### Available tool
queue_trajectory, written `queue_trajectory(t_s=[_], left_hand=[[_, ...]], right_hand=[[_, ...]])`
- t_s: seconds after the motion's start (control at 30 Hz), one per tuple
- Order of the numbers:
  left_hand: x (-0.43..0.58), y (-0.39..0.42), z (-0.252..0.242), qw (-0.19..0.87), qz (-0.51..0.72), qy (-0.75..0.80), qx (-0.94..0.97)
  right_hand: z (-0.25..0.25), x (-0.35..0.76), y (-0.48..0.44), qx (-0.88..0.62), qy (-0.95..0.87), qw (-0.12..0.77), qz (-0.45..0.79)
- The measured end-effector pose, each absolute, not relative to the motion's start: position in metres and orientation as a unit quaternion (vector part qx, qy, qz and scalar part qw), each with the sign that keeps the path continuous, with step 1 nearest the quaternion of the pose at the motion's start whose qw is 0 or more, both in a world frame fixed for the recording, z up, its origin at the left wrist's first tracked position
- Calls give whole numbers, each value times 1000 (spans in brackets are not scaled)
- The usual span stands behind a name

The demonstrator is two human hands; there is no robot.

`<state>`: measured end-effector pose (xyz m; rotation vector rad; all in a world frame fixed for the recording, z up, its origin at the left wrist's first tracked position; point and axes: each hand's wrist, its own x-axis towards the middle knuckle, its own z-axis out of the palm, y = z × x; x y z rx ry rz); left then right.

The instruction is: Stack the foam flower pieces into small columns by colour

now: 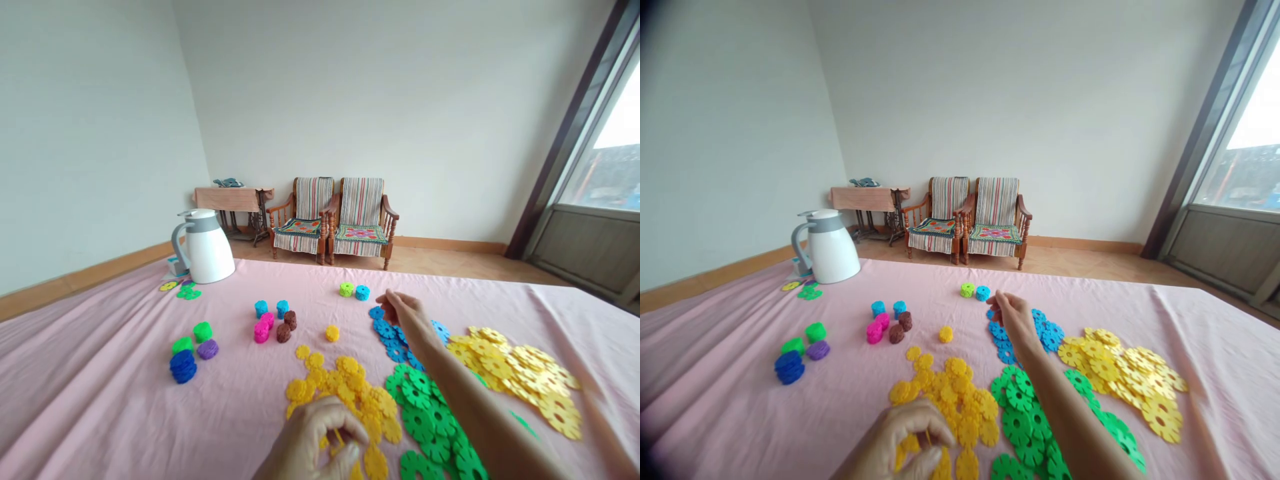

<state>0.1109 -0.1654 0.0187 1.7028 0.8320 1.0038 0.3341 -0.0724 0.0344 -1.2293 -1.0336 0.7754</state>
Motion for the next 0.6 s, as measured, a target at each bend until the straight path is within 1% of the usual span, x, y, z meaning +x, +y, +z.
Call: queue_trajectory(t_s=[0.07, 0.17, 0.27, 0.4, 0.47, 0.6], left_hand=[[99, -147, 26, 441, 390, 370, 719], [85, -109, 33, 360, 292, 390, 796], [82, -71, 29, 260, 256, 414, 834], [95, -33, 13, 169, 243, 421, 858], [104, -21, 7, 155, 231, 424, 862], [118, -10, -3, 183, 236, 411, 861]], right_hand=[[25, 338, -88, -558, -470, 597, 334], [20, 353, -108, -584, -486, 573, 308], [23, 376, -124, -633, -527, 523, 218], [16, 405, -137, -694, -505, 501, 105], [6, 415, -139, -715, -493, 492, 54], [-12, 428, -136, -726, -524, 445, -16]])
